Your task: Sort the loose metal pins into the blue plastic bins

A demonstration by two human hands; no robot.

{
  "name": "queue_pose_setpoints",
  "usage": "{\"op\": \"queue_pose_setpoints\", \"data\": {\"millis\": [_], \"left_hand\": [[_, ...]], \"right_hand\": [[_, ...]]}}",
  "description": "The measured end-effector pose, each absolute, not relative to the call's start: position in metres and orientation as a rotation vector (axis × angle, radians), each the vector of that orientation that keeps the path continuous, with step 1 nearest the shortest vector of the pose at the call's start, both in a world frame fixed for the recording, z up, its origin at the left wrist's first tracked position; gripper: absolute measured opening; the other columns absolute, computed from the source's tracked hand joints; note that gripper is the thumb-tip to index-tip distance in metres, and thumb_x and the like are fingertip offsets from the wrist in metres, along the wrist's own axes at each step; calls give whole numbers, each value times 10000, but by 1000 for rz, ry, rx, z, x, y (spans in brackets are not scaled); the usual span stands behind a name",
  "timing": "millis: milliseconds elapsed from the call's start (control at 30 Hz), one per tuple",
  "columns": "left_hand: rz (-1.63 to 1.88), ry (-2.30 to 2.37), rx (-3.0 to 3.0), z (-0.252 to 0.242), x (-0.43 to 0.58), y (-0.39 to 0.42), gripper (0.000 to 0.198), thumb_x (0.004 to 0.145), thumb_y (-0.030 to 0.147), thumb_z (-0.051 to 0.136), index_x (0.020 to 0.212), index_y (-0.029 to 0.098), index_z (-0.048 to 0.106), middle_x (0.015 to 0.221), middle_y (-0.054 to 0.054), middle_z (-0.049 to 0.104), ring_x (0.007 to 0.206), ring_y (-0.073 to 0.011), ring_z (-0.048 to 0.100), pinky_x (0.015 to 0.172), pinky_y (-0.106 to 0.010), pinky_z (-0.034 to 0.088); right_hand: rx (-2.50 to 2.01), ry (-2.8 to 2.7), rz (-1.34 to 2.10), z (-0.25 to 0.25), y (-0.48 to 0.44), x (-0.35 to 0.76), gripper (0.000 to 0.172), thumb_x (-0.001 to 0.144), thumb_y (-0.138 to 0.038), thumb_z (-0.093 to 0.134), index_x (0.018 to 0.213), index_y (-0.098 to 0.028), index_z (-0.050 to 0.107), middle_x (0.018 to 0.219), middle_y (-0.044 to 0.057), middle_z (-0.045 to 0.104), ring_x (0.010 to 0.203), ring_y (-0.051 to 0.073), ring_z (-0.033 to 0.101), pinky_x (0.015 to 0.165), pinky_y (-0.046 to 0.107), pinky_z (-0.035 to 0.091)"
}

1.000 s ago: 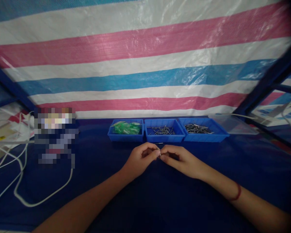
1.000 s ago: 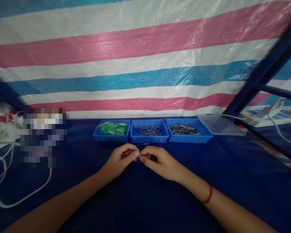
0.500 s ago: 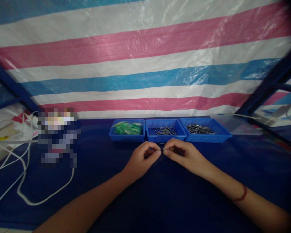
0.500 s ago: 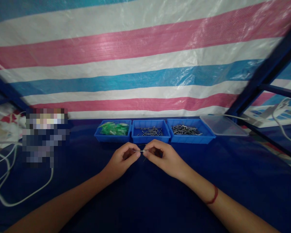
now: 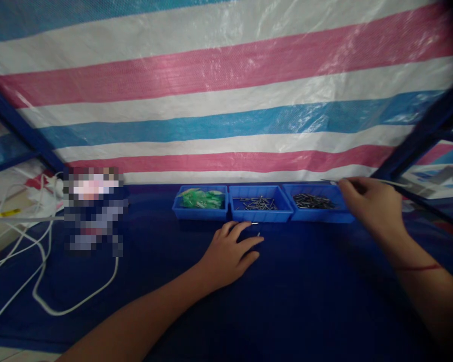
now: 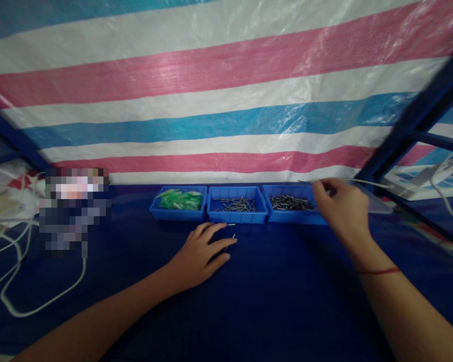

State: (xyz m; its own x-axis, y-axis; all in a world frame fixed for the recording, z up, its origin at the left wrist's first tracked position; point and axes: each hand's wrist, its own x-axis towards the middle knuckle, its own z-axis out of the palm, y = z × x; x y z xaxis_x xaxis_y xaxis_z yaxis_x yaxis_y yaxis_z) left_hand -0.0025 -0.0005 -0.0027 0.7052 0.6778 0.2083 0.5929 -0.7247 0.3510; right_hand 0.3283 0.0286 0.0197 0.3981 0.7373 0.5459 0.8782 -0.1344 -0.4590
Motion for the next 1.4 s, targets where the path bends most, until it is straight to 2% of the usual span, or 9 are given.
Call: {"op": "queue_pose_setpoints", "data": {"millis": [133, 233, 333, 433, 500, 667, 833, 1167, 1400], "left_hand": [[425, 1060, 2673, -3, -1, -1, 383, 937, 394, 433, 1299, 303, 520, 1455, -67, 381, 1298, -300, 341, 1033, -510, 335], [414, 1076, 2677, -3, -1, -2, 395, 940, 396, 422, 1310, 289, 507, 1450, -78, 394, 1287, -298, 360, 1023, -504, 343], [439, 1061, 2683, -3, -1, -1, 388, 937, 392, 429, 1295, 269, 513, 1417, -79, 439, 1264, -288, 386, 1011, -491, 353], [471, 1043, 2691, -4, -1, -1, 361, 928, 374, 451, 1261, 260, 533, 1381, -69, 476, 1243, -279, 403, 1001, -474, 361], [490, 1047, 2697, -5, -1, 0, 344, 926, 363, 456, 1242, 257, 540, 1358, -60, 495, 1230, -273, 412, 992, -464, 367], [492, 1042, 2734, -7, -1, -1, 324, 922, 343, 457, 1215, 234, 545, 1325, -63, 513, 1204, -262, 428, 971, -436, 387], [487, 1049, 2755, -7, -1, 0, 307, 913, 332, 467, 1188, 225, 551, 1313, -62, 520, 1193, -262, 434, 952, -427, 400], [509, 1044, 2734, -8, -1, -1, 314, 911, 327, 477, 1203, 233, 544, 1310, -62, 525, 1198, -258, 434, 954, -431, 394], [563, 1062, 2679, -7, -1, 1, 277, 885, 330, 529, 1132, 217, 584, 1210, -52, 581, 1142, -240, 474, 940, -400, 403]], "right_hand": [[-1983, -1485, -291, 13, 30, 340, 251, 797, -429, 493, 673, -246, 611, 586, 70, 577, 553, 276, 540, 549, 390, 335], [-1873, -1603, -384, 18, 25, 321, 243, 853, -409, 433, 749, -268, 602, 703, 77, 620, 656, 298, 570, 624, 420, 385], [-1677, -1682, -499, 27, 15, 289, 253, 898, -346, 404, 795, -237, 608, 805, 100, 650, 785, 296, 587, 732, 417, 417], [-1489, -1764, -520, 31, 4, 258, 230, 881, -308, 477, 739, -197, 620, 713, 78, 642, 701, 238, 571, 739, 391, 424], [-1387, -1911, -439, 29, -1, 242, 200, 877, -283, 500, 765, -186, 634, 736, 73, 649, 719, 225, 576, 742, 373, 432], [-1216, -2378, -148, 14, -8, 215, 220, 911, -272, 464, 921, -180, 664, 852, 76, 679, 787, 208, 631, 741, 328, 472], [-1407, -2511, -175, -4, -7, 204, 354, 937, -289, 401, 1211, -137, 566, 1025, 127, 679, 819, 229, 667, 692, 334, 507], [-1506, -2497, 131, -8, 0, 206, 244, 934, -262, 401, 1052, -199, 605, 962, 69, 664, 856, 203, 651, 707, 289, 467], [-1548, -2462, 102, -6, -2, 201, 173, 897, -239, 438, 894, -198, 606, 825, 37, 632, 734, 184, 621, 615, 273, 401]]}}
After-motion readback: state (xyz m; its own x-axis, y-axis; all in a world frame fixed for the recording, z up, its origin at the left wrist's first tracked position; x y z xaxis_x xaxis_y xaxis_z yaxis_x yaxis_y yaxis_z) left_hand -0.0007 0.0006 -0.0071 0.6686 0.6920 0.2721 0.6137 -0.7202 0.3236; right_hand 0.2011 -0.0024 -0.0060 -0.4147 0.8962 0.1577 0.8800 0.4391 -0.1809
